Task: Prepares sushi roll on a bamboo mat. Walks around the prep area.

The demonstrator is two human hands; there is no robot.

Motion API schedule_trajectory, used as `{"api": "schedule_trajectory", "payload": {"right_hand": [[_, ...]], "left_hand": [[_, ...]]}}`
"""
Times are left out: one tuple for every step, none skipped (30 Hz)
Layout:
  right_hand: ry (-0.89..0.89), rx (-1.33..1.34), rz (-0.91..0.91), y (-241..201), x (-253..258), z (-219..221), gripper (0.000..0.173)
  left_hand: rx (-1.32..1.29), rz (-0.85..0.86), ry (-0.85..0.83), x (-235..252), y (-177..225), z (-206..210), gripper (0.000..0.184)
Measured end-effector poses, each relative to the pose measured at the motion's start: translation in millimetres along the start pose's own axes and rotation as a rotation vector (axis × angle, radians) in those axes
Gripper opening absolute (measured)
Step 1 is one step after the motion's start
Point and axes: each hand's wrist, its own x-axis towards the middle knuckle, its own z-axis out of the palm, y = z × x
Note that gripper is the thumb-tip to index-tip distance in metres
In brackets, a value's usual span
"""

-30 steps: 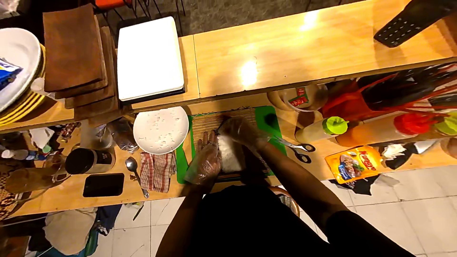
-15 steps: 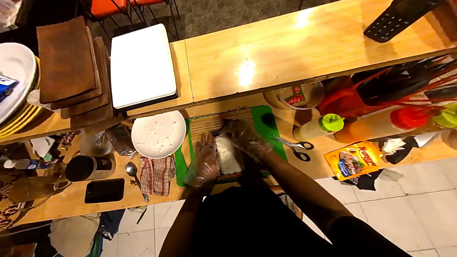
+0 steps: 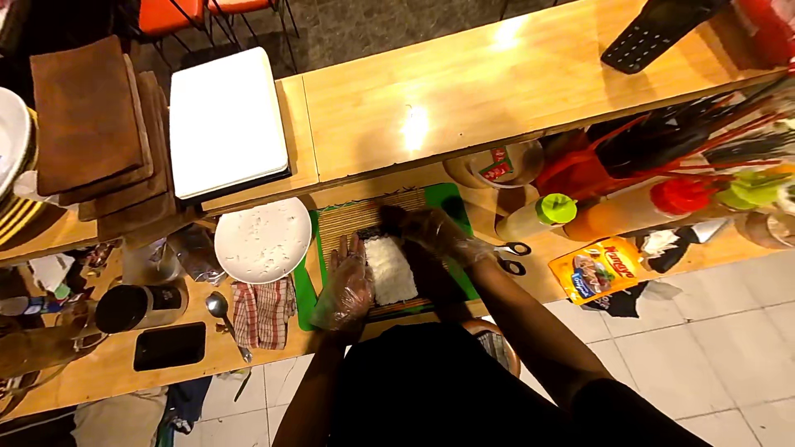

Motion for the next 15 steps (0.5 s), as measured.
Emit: {"api": "schedule_trajectory", "payload": {"right_hand": [[0.004, 0.018, -0.005, 2.7, -3.0, 5.3, 0.015], [0.005, 0.032, -0.005, 2.6, -5.4, 9.8, 0.015], [0.009, 0.033, -0.005, 1.0, -7.5, 13.5, 0.014], [0.018, 0.025, -0.004, -0.5, -8.0, 16.8, 0.013], [0.032, 0.013, -0.002, -0.6, -7.1, 19.9, 0.013], [0.046, 0.003, 0.005, -0.5, -6.0, 22.5, 0.012], [0.061, -0.003, 0.014, -1.0, -5.8, 23.8, 0.012], [0.082, -0.007, 0.015, -1.8, -5.9, 24.0, 0.012], [0.097, -0.012, 0.012, -2.9, -6.7, 23.7, 0.013], [0.103, -0.013, 0.018, -4.7, -7.9, 23.8, 0.013], [0.107, -0.011, 0.032, -6.8, -8.4, 24.6, 0.012], [0.112, -0.013, 0.05, -8.9, -7.7, 25.6, 0.012], [0.118, -0.028, 0.062, -9.8, -6.2, 27.2, 0.012], [0.123, -0.049, 0.068, -9.8, -4.8, 28.9, 0.012], [0.118, -0.059, 0.079, -10.3, -3.5, 29.9, 0.013]], "left_hand": [[0.001, -0.001, -0.003, 0.3, -0.1, 0.8, 0.058], [0.007, -0.004, -0.007, 0.5, -0.3, 1.4, 0.058], [0.013, -0.007, -0.015, 0.8, -0.4, 1.8, 0.058], [0.016, -0.004, -0.016, 0.9, -1.1, 2.5, 0.058], [0.013, 0.006, -0.004, 0.4, -2.2, 3.9, 0.058], [0.018, 0.014, 0.008, -0.4, -2.7, 5.2, 0.058], [0.014, 0.022, 0.021, -1.1, -2.4, 5.4, 0.057], [0.008, 0.032, 0.044, -1.0, -2.2, 6.4, 0.056], [0.015, 0.034, 0.043, -0.8, -2.4, 7.2, 0.056], [0.021, 0.035, 0.04, -1.1, -3.2, 8.3, 0.057], [0.023, 0.035, 0.039, -1.0, -3.7, 8.6, 0.057], [0.022, 0.036, 0.047, -0.8, -3.9, 9.5, 0.057], [0.018, 0.039, 0.055, -0.8, -4.4, 10.9, 0.057], [0.017, 0.043, 0.058, -1.0, -5.0, 11.8, 0.057], [0.014, 0.045, 0.055, -1.2, -5.4, 11.5, 0.057]]}}
